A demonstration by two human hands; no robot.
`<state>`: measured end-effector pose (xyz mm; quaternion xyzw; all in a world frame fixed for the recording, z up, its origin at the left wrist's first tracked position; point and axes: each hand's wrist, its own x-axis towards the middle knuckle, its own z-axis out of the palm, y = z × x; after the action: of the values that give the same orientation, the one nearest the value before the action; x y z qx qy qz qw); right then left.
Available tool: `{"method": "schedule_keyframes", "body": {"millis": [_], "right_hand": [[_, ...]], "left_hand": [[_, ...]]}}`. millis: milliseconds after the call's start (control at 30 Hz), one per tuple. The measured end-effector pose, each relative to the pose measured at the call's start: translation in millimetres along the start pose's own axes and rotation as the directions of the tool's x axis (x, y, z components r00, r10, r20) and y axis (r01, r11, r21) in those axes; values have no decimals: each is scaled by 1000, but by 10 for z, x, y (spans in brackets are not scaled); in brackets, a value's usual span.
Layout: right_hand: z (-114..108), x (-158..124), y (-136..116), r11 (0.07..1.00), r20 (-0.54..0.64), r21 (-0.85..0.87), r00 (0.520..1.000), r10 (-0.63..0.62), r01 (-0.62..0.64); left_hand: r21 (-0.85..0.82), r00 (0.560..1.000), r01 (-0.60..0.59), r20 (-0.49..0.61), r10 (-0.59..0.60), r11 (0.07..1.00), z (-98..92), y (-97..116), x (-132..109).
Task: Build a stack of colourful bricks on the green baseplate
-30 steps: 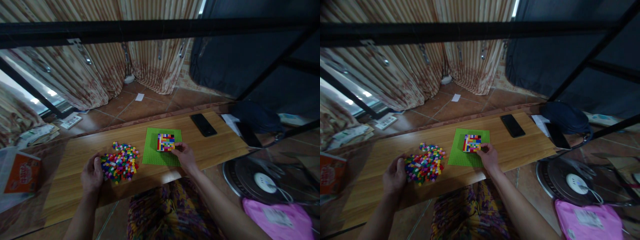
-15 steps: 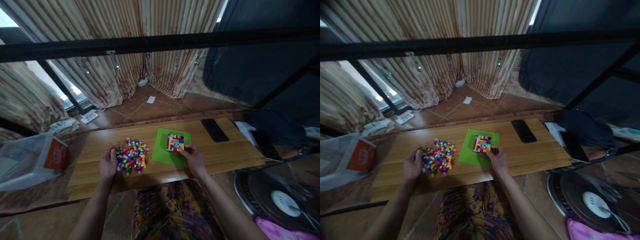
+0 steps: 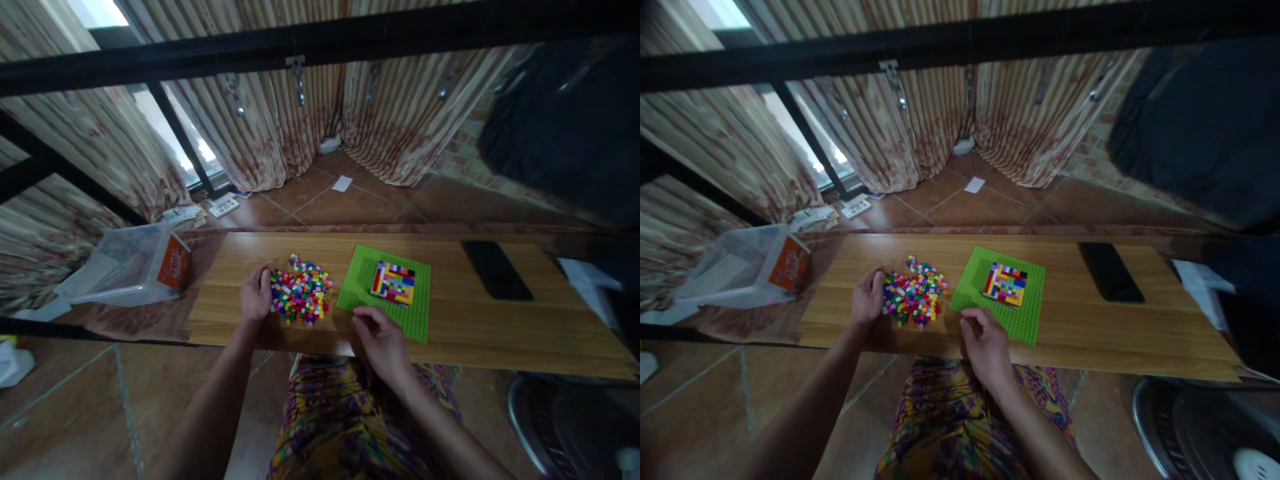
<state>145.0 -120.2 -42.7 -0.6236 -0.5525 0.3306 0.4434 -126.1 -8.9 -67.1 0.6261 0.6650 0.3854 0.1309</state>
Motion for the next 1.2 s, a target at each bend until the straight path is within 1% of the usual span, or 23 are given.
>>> {"method": "schedule_keyframes", "body": {"millis": [67, 200, 333, 500, 567, 667, 833, 967, 1067, 1200], "right_hand": [[117, -5, -44, 997, 102, -56, 994, -45, 51], [291, 54, -106, 973, 189, -132, 969, -160, 186], [456, 82, -145, 921, 266, -196, 922, -281, 337], [633, 69, -118, 851, 362, -247, 859, -363, 464], [676, 95, -89, 837, 365, -260, 851, -377, 482], [700, 183, -43, 840, 331, -262, 862, -384, 475], [624, 334, 0, 868, 251, -251, 895, -368, 428], [573, 349, -27, 889, 195, -237, 915, -352, 392], [639, 320, -90, 882, 216, -237, 907, -360, 407], [833, 307, -196, 845, 282, -272, 878, -387, 460]], "left_hand": [[3, 1000, -3, -10, 3, 1000, 4, -8, -3], [-12, 1000, -10, -12, 10, 1000, 7, -9, -6], [-17, 1000, 6, -23, -6, 1000, 6, 16, -14], [-23, 1000, 12, -24, -13, 1000, 9, 39, -24], [-21, 1000, 14, -22, -15, 1000, 10, 38, -26], [-16, 1000, 13, -21, -13, 1000, 8, 32, -28], [-25, 1000, 15, -15, -15, 1000, 2, 32, -27], [-21, 999, 31, -8, -31, 999, 4, 31, -27], [-22, 1000, 27, -13, -28, 999, 8, 25, -26], [-26, 1000, 23, -16, -23, 999, 9, 26, -28]]}}
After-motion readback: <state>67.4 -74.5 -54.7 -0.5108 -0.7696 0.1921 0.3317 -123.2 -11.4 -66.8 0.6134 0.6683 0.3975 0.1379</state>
